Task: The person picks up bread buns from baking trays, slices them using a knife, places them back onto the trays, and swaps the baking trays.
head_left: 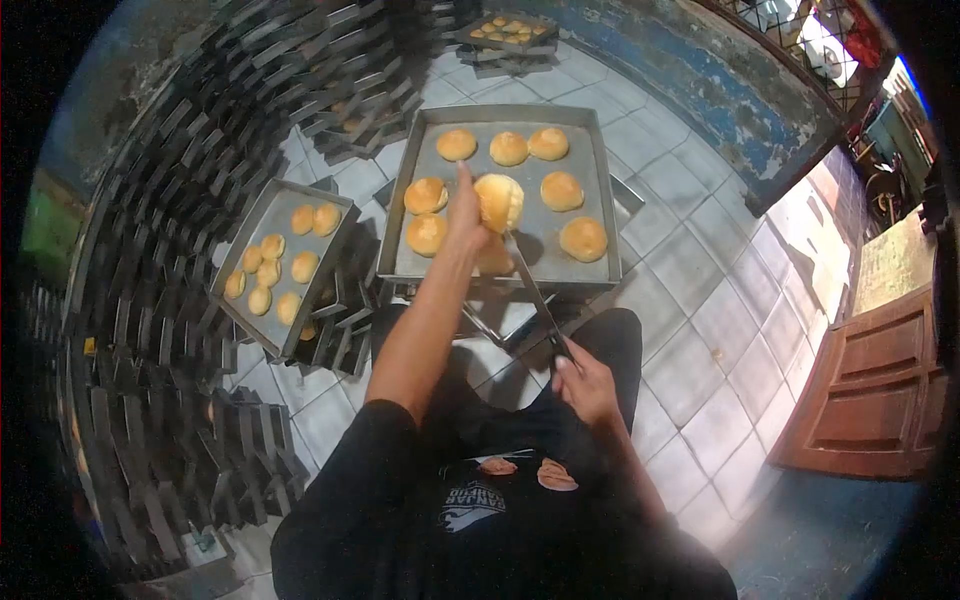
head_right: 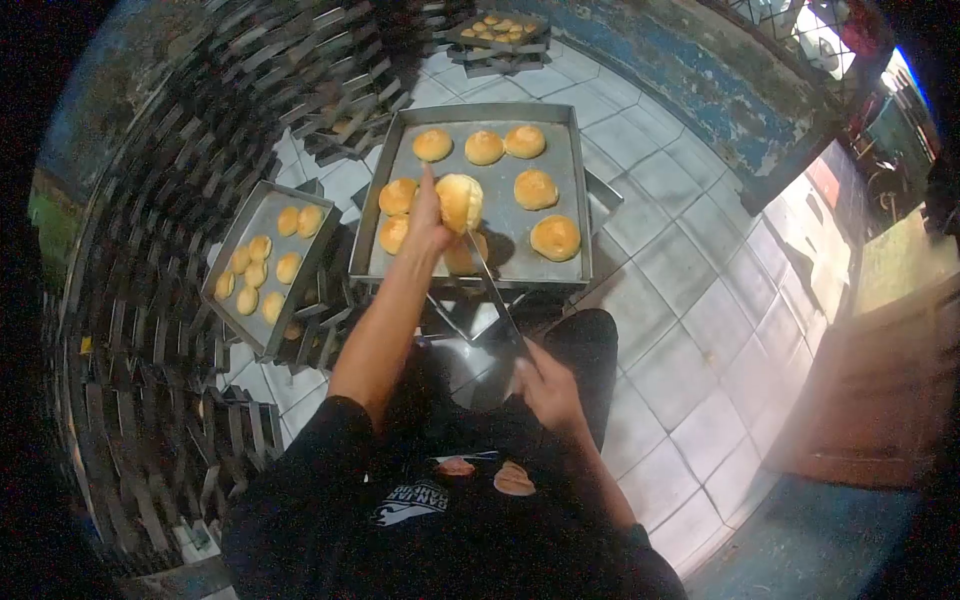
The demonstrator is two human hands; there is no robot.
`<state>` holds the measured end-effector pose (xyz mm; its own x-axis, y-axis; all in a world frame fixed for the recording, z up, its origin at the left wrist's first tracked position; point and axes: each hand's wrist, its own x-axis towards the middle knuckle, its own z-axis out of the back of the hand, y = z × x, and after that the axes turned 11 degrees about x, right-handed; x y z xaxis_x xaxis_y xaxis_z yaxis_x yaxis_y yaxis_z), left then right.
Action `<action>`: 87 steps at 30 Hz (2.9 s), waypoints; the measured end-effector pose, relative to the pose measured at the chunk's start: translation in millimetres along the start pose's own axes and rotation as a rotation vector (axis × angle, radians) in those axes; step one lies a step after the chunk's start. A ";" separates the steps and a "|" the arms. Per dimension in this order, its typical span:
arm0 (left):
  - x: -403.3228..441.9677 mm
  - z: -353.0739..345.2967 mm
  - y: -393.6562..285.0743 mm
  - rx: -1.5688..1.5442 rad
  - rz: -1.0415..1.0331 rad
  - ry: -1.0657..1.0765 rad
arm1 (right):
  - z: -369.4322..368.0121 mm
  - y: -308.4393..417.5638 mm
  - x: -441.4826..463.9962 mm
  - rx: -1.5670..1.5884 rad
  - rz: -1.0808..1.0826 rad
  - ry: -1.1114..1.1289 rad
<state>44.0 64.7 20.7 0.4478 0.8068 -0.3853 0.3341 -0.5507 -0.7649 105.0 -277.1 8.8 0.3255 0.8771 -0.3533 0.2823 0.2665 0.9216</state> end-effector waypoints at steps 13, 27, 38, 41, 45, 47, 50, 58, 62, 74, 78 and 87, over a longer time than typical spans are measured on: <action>170.3 63.8 -48.9 1.097 -0.642 -0.547 | 67.9 -90.2 11.2 0.647 0.266 -0.357; 214.8 44.9 -86.3 1.700 -0.290 -0.309 | 56.8 -65.9 18.6 0.081 0.424 -0.290; 117.1 47.9 -30.1 0.091 -0.273 0.064 | 2.1 17.2 17.3 -0.047 0.309 -0.197; 69.4 48.2 -25.5 -0.348 -0.139 0.076 | -26.5 22.0 32.2 0.002 0.304 -0.074; 23.4 52.4 -13.5 -0.493 -0.115 0.127 | -58.1 24.4 34.0 -0.085 0.359 -0.032; -9.7 38.6 -17.7 -0.563 -0.122 0.102 | -68.0 29.5 25.0 -0.090 0.348 -0.034; -4.0 44.4 -10.0 -0.613 -0.124 0.131 | -73.7 29.5 16.7 -0.046 0.362 -0.052; -15.0 29.4 -6.9 -0.632 -0.141 0.190 | -67.8 22.8 11.6 -0.152 0.420 -0.076; -33.5 17.0 -7.5 -0.602 -0.120 0.209 | -65.4 30.0 5.9 -0.174 0.380 -0.078; -39.3 21.7 -6.2 -0.491 -0.159 0.331 | -58.6 35.9 7.4 -0.262 0.451 -0.097; -61.3 0.5 21.2 -0.381 -0.080 0.322 | -59.4 57.5 19.1 -0.269 0.512 -0.157; -48.6 21.9 1.3 -0.319 -0.193 0.284 | -54.2 27.3 4.8 -0.161 0.401 -0.096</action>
<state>4.5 29.4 27.2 0.5467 0.8351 -0.0615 0.6520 -0.4707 -0.5944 65.3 -244.0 41.0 0.4654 0.8846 0.0307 -0.0253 -0.0213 0.9995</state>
